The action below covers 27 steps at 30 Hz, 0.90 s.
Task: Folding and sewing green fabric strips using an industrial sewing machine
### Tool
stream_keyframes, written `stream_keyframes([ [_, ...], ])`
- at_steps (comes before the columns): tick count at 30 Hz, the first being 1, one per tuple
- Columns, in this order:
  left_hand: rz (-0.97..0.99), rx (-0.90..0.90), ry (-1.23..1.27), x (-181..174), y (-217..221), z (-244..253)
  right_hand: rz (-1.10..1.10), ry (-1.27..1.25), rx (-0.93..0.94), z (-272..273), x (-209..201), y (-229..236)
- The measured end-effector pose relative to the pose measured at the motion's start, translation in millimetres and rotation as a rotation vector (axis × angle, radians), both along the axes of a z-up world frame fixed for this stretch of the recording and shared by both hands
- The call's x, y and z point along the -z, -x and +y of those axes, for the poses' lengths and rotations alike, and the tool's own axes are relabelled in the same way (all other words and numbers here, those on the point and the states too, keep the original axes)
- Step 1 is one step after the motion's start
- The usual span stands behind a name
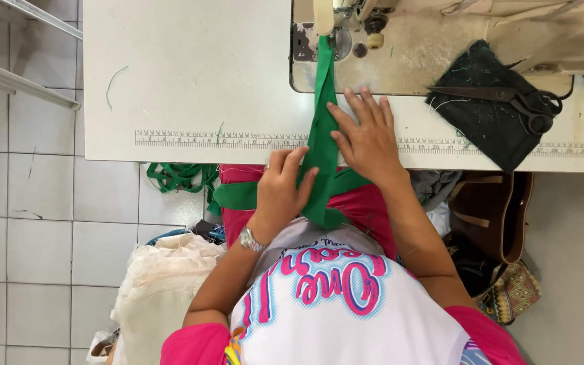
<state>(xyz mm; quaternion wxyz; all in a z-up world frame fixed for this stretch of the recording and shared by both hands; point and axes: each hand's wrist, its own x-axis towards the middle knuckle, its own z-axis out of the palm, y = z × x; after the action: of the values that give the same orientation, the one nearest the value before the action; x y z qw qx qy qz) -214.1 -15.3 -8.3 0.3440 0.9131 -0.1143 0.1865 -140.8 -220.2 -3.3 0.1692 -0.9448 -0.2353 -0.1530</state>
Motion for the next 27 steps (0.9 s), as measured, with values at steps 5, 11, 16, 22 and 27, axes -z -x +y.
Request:
stream_keyframes([
  [5,-0.191,0.017,-0.007,8.2,-63.1,-9.6,0.014,-0.040,0.007,-4.2,8.9,-1.2],
  [11,-0.329,-0.084,-0.321,16.1,-66.7,-16.4,-0.003,-0.080,0.023,-3.5,10.3,0.2],
  [16,-0.301,-0.053,-0.256,-1.0,-65.3,-17.7,0.027,-0.071,0.023,-4.5,13.4,0.7],
  [22,-0.299,-0.017,-0.267,-4.4,-67.2,-17.9,0.022,-0.074,0.031,-6.2,14.0,-0.8],
  [27,-0.317,-0.008,-0.269,-7.5,-67.4,-17.0,0.019,-0.080,0.028,-5.4,13.5,-1.1],
])
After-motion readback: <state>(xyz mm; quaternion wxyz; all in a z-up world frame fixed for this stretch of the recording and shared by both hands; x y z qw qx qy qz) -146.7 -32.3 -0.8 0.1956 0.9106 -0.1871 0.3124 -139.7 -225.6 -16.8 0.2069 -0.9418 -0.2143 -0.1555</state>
